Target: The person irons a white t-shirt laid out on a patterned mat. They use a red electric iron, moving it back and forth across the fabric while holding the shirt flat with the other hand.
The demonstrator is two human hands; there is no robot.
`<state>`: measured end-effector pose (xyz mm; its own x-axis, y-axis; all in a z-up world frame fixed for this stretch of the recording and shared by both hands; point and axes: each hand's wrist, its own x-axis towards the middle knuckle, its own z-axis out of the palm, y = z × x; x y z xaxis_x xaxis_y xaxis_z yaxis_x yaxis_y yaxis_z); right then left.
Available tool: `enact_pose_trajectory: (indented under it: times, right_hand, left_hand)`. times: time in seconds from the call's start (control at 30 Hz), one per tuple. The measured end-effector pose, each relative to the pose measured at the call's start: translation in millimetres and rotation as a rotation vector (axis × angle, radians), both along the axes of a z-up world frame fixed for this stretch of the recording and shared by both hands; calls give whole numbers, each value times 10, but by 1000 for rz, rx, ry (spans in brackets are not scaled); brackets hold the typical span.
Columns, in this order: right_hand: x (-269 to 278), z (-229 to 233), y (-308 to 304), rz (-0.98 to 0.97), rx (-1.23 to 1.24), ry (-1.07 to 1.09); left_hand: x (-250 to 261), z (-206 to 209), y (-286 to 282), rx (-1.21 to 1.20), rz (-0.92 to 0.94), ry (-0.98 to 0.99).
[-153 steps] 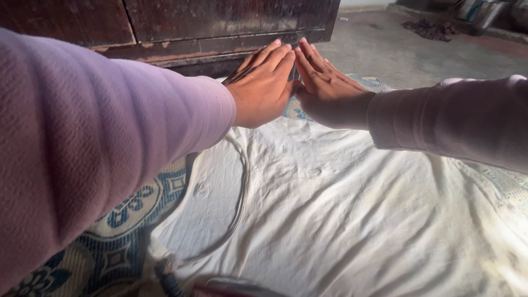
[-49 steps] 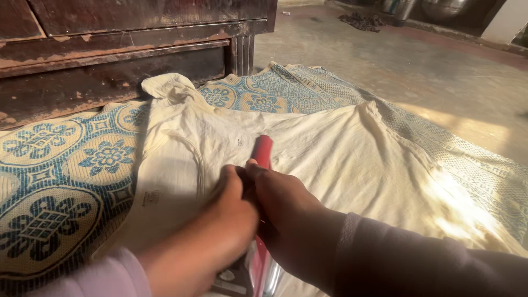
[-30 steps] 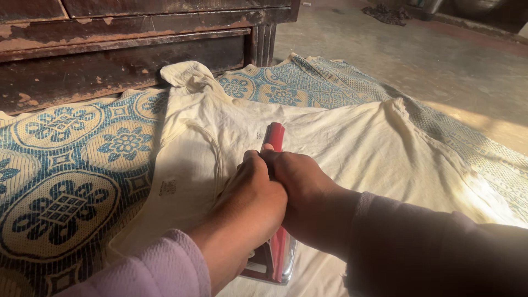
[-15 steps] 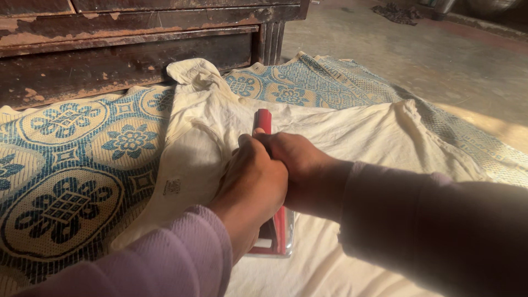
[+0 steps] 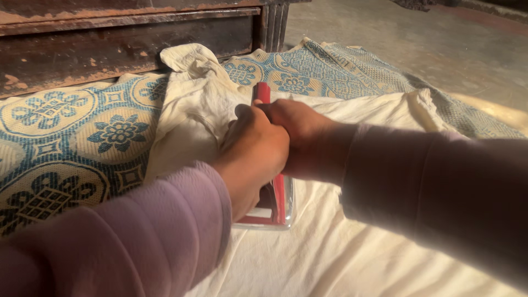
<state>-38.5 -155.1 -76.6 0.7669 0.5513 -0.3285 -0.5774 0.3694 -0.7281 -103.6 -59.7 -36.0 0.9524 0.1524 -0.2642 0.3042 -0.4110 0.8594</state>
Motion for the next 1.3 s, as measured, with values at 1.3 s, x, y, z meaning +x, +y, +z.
enact_pose_trajectory:
  times: [1.3]
  right_hand:
    - [-1227, 184, -344, 89, -783, -834]
  left_hand:
    - [-787, -322, -124, 7, -226, -138]
